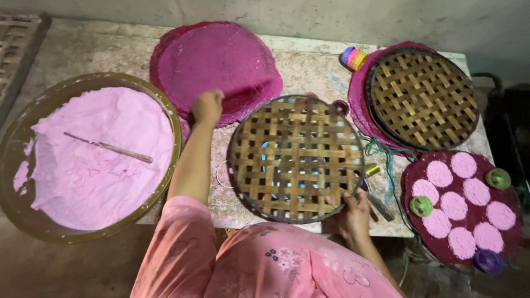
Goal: The person scoops pink rice dough from a large basin into a wooden hand-held press mold, squeezes the mold to extrude a round cake onto a tray, and repeats this across trays. At the end the person lifts and stacks the filled round trays.
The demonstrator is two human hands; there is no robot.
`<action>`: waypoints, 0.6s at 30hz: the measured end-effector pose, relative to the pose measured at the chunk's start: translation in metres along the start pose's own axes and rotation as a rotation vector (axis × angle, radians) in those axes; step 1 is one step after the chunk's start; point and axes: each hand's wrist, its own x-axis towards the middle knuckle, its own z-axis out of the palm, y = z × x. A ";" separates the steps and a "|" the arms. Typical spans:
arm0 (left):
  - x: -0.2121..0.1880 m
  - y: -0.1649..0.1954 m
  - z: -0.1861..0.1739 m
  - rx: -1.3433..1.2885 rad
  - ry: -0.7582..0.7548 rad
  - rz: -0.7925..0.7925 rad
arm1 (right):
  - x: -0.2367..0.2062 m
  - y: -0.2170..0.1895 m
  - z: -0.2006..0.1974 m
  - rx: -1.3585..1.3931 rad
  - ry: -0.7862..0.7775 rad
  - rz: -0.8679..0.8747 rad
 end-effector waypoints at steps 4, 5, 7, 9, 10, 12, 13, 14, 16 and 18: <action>0.007 0.030 -0.023 -0.021 0.027 -0.052 | -0.005 0.016 0.013 -0.011 -0.026 -0.011; 0.003 0.037 -0.025 -0.058 0.018 -0.035 | -0.005 0.018 0.011 -0.051 -0.050 -0.018; 0.000 0.042 -0.024 0.001 -0.066 -0.026 | -0.004 0.019 0.005 -0.134 -0.101 -0.037; -0.003 0.038 -0.017 0.091 -0.158 -0.037 | -0.004 0.017 -0.009 -0.105 -0.095 0.110; -0.002 0.033 -0.012 0.149 -0.212 -0.057 | -0.005 0.016 -0.018 -0.092 -0.090 0.186; -0.002 0.016 -0.003 -0.006 -0.324 -0.166 | -0.012 0.009 -0.035 -0.534 -0.160 0.052; 0.000 0.009 -0.001 -0.221 -0.371 -0.246 | -0.014 0.004 -0.040 -0.751 -0.201 -0.025; 0.004 0.003 0.001 -0.435 -0.412 -0.321 | -0.018 -0.002 -0.044 -0.886 -0.123 -0.171; 0.014 -0.004 -0.001 -0.512 -0.263 -0.300 | -0.028 -0.012 -0.049 -1.142 0.044 -0.464; 0.023 -0.005 -0.007 -0.472 -0.062 -0.177 | -0.025 -0.023 -0.050 -1.535 0.075 -0.853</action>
